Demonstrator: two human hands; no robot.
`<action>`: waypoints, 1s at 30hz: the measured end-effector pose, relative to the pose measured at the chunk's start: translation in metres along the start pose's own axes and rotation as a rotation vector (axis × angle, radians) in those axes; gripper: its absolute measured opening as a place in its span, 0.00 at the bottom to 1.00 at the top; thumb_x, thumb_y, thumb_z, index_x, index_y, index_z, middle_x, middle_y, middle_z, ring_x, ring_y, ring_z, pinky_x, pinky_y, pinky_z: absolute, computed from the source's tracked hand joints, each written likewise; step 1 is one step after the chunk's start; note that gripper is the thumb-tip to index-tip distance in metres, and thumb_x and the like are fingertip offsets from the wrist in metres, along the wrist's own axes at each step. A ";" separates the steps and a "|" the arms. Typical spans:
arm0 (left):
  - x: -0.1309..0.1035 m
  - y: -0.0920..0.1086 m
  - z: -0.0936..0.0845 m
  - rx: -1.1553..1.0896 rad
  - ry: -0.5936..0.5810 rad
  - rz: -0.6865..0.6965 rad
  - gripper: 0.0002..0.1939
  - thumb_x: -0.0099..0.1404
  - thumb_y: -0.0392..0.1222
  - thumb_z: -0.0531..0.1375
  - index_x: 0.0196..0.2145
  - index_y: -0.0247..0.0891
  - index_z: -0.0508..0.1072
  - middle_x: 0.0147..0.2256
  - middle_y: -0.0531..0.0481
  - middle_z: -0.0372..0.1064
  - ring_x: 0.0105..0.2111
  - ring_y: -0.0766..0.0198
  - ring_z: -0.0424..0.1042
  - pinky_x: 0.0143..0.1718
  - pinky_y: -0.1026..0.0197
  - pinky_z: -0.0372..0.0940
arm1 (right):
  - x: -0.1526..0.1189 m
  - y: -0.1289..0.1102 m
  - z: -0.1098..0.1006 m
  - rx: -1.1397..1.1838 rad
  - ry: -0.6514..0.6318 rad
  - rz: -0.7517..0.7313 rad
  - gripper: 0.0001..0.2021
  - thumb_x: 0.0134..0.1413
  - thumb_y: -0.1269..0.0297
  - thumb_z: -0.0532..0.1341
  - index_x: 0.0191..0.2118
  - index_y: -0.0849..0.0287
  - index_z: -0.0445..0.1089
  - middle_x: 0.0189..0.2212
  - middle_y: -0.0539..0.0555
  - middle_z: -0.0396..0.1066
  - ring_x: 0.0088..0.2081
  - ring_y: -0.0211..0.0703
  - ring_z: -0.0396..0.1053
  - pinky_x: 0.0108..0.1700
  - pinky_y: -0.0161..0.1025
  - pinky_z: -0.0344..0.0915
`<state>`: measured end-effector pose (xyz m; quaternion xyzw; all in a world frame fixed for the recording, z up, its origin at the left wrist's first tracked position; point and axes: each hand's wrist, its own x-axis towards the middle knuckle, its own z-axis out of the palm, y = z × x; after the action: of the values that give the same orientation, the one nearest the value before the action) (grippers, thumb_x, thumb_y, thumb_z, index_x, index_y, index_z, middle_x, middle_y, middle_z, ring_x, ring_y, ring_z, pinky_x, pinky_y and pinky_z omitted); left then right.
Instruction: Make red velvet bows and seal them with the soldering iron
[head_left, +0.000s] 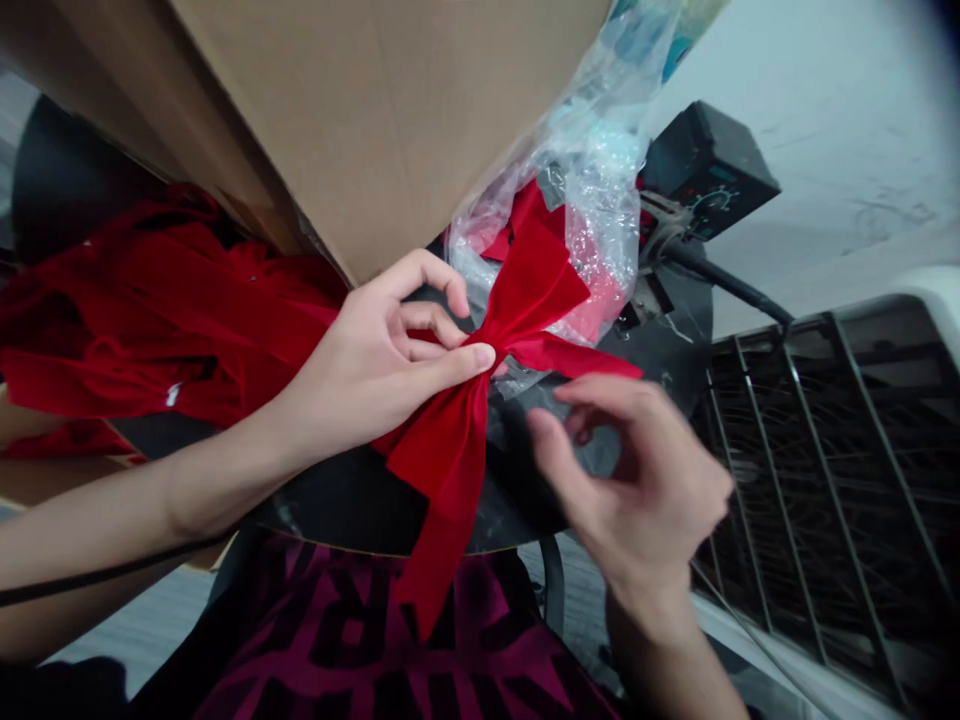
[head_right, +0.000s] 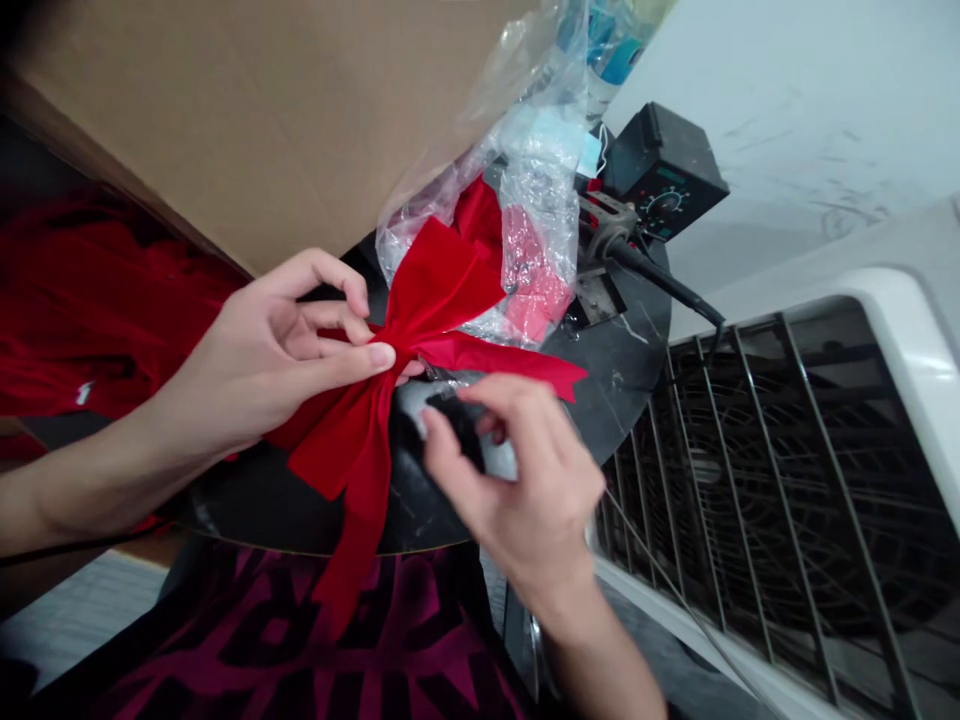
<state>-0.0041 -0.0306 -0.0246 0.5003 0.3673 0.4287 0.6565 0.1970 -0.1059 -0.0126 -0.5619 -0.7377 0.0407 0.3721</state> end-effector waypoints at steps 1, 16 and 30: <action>0.000 0.001 0.002 0.028 0.042 0.046 0.18 0.60 0.34 0.74 0.39 0.42 0.69 0.30 0.58 0.70 0.28 0.71 0.75 0.32 0.71 0.73 | -0.003 -0.007 0.006 0.083 -0.011 0.081 0.11 0.61 0.66 0.71 0.48 0.57 0.75 0.36 0.52 0.80 0.31 0.39 0.76 0.36 0.39 0.76; -0.002 0.004 -0.002 -0.030 0.062 0.083 0.17 0.57 0.32 0.76 0.37 0.42 0.73 0.32 0.59 0.72 0.31 0.69 0.76 0.36 0.67 0.73 | -0.017 -0.027 0.046 0.664 -0.113 0.708 0.13 0.69 0.51 0.62 0.43 0.56 0.75 0.19 0.43 0.59 0.19 0.31 0.54 0.19 0.31 0.51; 0.004 0.001 -0.006 0.132 0.137 0.115 0.04 0.63 0.36 0.72 0.35 0.44 0.84 0.33 0.52 0.82 0.36 0.61 0.81 0.42 0.61 0.76 | -0.020 0.035 -0.026 0.478 -0.094 0.740 0.15 0.62 0.50 0.69 0.36 0.59 0.79 0.17 0.47 0.69 0.12 0.30 0.60 0.13 0.27 0.52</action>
<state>-0.0083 -0.0246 -0.0250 0.5323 0.4095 0.4738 0.5697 0.2417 -0.1194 -0.0205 -0.6840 -0.4726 0.3662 0.4179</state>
